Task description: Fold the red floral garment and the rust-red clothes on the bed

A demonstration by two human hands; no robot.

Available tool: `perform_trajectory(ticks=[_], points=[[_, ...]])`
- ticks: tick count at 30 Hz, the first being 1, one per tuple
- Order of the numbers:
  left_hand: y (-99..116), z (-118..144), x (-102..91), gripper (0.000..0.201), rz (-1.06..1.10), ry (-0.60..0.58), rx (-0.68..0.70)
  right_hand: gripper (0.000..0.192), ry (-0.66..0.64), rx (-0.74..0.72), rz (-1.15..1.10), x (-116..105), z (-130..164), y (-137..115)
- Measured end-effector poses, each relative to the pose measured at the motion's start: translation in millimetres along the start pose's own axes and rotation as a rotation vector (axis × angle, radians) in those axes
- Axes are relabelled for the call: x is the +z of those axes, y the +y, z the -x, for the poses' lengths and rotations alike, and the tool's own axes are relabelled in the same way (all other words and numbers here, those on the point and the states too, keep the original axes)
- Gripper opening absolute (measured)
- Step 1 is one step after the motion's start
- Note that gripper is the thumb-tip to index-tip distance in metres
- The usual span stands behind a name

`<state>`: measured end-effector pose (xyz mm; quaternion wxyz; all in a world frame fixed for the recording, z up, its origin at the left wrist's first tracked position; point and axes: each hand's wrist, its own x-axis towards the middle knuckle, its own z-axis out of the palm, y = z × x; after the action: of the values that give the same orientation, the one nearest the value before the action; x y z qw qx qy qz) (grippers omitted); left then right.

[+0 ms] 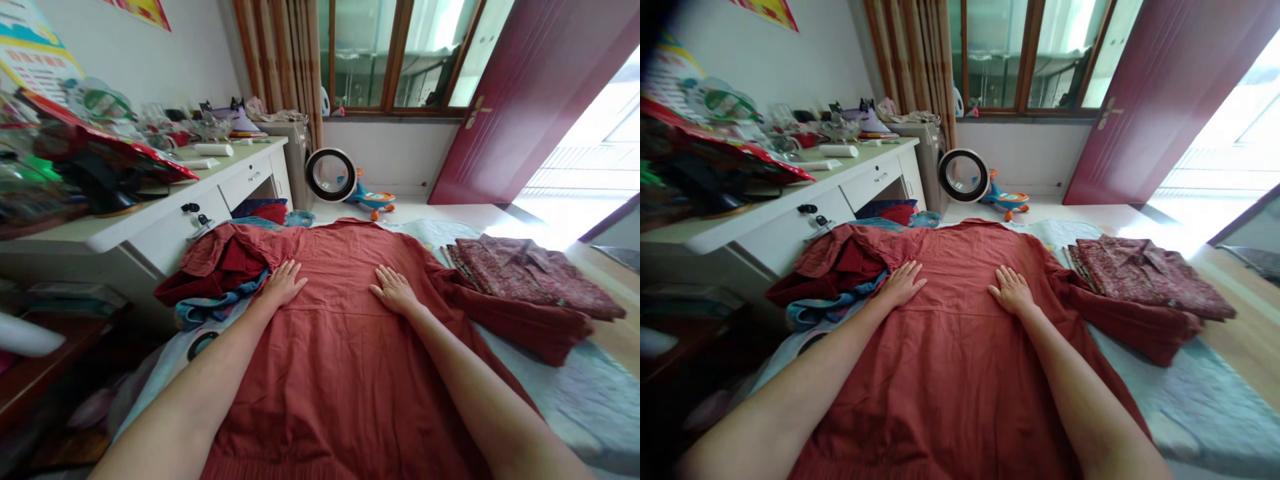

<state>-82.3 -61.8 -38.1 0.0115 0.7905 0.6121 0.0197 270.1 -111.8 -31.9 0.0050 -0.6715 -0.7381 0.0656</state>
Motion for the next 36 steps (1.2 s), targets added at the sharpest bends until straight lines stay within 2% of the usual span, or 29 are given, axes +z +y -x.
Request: perform_trajectory(ticks=[3,5,6,9,12,15,18,22,25,28,31,33,36], points=[[18,-5,-11.2,0.062,-0.018,-0.083,-0.101,0.068,-0.006,0.175,-0.024,-5,4,16],[43,-6,-18.8,0.055,-0.022,-0.095,-0.134,0.068,0.021,0.228,-0.071,-5,9,13],[59,-5,-21.1,0.053,-0.016,-0.08,-0.116,0.069,0.04,0.215,-0.095,-4,12,8],[109,5,-17.6,0.056,0.058,0.007,0.033,0.071,0.057,0.039,-0.141,2,20,-3],[140,19,-3.4,0.061,0.086,0.012,0.124,0.068,0.043,-0.025,-0.13,6,24,8],[147,27,7.7,0.063,0.066,0.027,0.13,0.066,0.04,0.065,-0.069,5,25,37],[143,26,8.1,0.064,0.051,-0.004,0.122,0.066,0.035,0.134,-0.047,-2,25,59],[144,22,-4.1,0.064,0.048,-0.069,0.108,0.055,0.071,0.094,-0.08,-21,31,61],[155,27,-15.9,0.063,0.044,-0.132,0.082,0.047,0.096,0.06,-0.099,-38,49,56],[171,45,-21.4,0.059,0.066,-0.112,0.228,0.042,0.102,0.004,-0.084,-44,78,52],[183,68,-15.8,0.059,0.111,-0.114,0.413,0.039,0.057,-0.08,-0.033,-37,107,52],[186,78,-9.3,0.062,0.118,-0.12,0.447,0.043,0.046,-0.081,0.037,-30,120,54],[185,83,-5.3,0.064,0.114,-0.118,0.449,0.04,0.087,0.025,0.177,-26,133,57]])
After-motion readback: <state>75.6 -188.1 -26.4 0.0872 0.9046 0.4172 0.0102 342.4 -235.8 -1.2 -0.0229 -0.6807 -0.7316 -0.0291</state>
